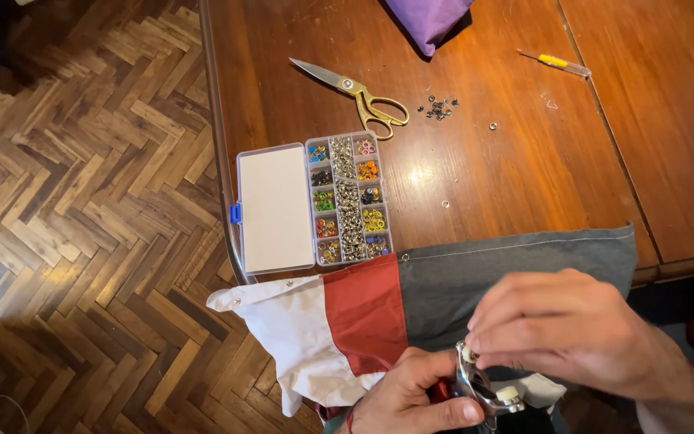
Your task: Installing metal grommets into a fabric piece using a hand-held press tool
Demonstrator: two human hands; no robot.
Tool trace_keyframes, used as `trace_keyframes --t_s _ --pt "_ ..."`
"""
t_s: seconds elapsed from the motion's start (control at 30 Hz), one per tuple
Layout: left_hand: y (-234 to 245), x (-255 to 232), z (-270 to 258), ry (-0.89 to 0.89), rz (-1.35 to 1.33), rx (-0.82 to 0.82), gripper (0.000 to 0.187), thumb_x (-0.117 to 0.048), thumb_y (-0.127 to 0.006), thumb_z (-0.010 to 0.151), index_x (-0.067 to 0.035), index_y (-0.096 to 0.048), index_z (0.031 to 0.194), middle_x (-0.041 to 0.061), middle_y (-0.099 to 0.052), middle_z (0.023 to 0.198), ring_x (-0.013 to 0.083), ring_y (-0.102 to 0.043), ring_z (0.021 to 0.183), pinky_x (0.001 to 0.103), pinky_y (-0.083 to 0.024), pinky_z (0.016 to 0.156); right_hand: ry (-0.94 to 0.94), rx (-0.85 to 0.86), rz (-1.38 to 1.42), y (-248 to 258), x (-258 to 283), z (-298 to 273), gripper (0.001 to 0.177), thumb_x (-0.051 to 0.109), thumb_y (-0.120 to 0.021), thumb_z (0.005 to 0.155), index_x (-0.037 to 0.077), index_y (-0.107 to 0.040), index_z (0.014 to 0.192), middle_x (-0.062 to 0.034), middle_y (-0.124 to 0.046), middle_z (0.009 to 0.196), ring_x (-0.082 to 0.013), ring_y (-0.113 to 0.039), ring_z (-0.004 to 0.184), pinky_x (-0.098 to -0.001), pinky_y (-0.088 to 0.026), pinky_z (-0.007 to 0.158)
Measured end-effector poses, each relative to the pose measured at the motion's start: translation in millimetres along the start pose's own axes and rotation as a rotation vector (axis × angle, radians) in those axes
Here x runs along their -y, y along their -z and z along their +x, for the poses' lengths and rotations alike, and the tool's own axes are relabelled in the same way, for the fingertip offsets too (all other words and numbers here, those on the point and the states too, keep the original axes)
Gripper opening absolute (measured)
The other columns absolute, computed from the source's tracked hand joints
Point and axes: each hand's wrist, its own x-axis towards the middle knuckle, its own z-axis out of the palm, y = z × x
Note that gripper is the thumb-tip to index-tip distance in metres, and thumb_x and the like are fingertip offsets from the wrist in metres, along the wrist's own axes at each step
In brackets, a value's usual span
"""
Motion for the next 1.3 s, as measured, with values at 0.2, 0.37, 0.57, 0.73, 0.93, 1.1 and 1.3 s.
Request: trace_keyframes --t_s 0.2,0.37,0.57,0.73,0.93,1.1,1.3 --pt "1.8 -0.1 -1.6 0.004 -0.074 -0.002 0.046 -0.045 -0.071 0.121 -0.005 -0.073 0.144 -0.008 -0.071 0.108 0.0018 -0.058 0.096 0.023 -0.048 0.089 -0.071 -0.073 0.129 -14.6 -13.4 -11.4 0.009 0.020 -0.087 0.098 0.011 -0.085 0.100 -0.0010 -0.083 0.098 -0.0186 -0.088 0.090 -0.0281 -0.075 0.082" --pt "-0.6 1.4 -3.7 0.037 -0.142 -0.055 0.041 -0.042 -0.073 0.120 -0.006 -0.076 0.139 -0.009 -0.073 0.110 0.0017 -0.060 0.101 0.021 -0.047 0.093 -0.009 -0.201 0.011 -29.0 -6.8 -16.4 0.009 0.013 -0.085 0.097 0.005 -0.086 0.102 -0.0048 -0.082 0.100 -0.0231 -0.089 0.091 -0.0269 -0.077 0.078" --pt "0.3 -0.1 -3.2 0.063 -0.144 -0.022 0.043 -0.043 -0.073 0.121 -0.006 -0.076 0.143 -0.011 -0.074 0.107 -0.0006 -0.060 0.094 0.020 -0.046 0.085 -0.195 -0.201 0.202 -32.7 -14.2 -30.1 0.010 0.018 -0.088 0.095 0.009 -0.090 0.101 -0.0048 -0.084 0.100 -0.0200 -0.088 0.088 -0.0275 -0.074 0.081" --pt "1.8 -10.2 -1.4 0.007 0.048 -0.013 0.042 -0.046 -0.072 0.119 -0.007 -0.076 0.132 -0.007 -0.063 0.093 0.0037 -0.052 0.080 0.028 -0.042 0.070 -0.511 -0.164 0.714 -45.9 -27.6 -45.0 0.028 0.014 -0.094 0.097 0.004 -0.087 0.123 -0.0158 -0.088 0.103 -0.0193 -0.087 0.093 -0.0253 -0.073 0.065" --pt "4.0 1.7 -5.4 -0.017 0.082 0.028 0.038 -0.042 -0.071 0.121 -0.005 -0.072 0.124 -0.001 -0.062 0.095 0.0081 -0.054 0.086 0.032 -0.045 0.076 -0.550 -0.055 0.799 -50.9 -29.3 -38.5 0.018 0.022 -0.088 0.101 0.007 -0.094 0.110 -0.0115 -0.089 0.101 -0.0173 -0.077 0.087 -0.0313 -0.055 0.074" --pt "6.3 8.5 -12.2 -0.072 0.022 -0.015 0.040 -0.041 -0.073 0.120 -0.002 -0.075 0.132 0.003 -0.074 0.109 0.0096 -0.067 0.103 0.032 -0.057 0.095 -0.554 -0.010 0.807 -61.2 -26.6 -22.7 0.024 0.032 -0.084 0.103 0.008 -0.086 0.106 -0.0083 -0.084 0.098 -0.0161 -0.075 0.086 -0.0308 -0.056 0.074" --pt "11.4 18.5 -26.5 -0.122 -0.125 -0.183 0.050 -0.055 -0.074 0.118 -0.006 -0.074 0.128 0.000 -0.078 0.109 0.0095 -0.069 0.095 0.028 -0.054 0.087 -0.501 -0.024 0.603 -57.5 -48.9 14.9 0.033 0.032 -0.084 0.105 0.007 -0.088 0.125 -0.0093 -0.086 0.106 -0.0147 -0.081 0.090 -0.0262 -0.067 0.072"
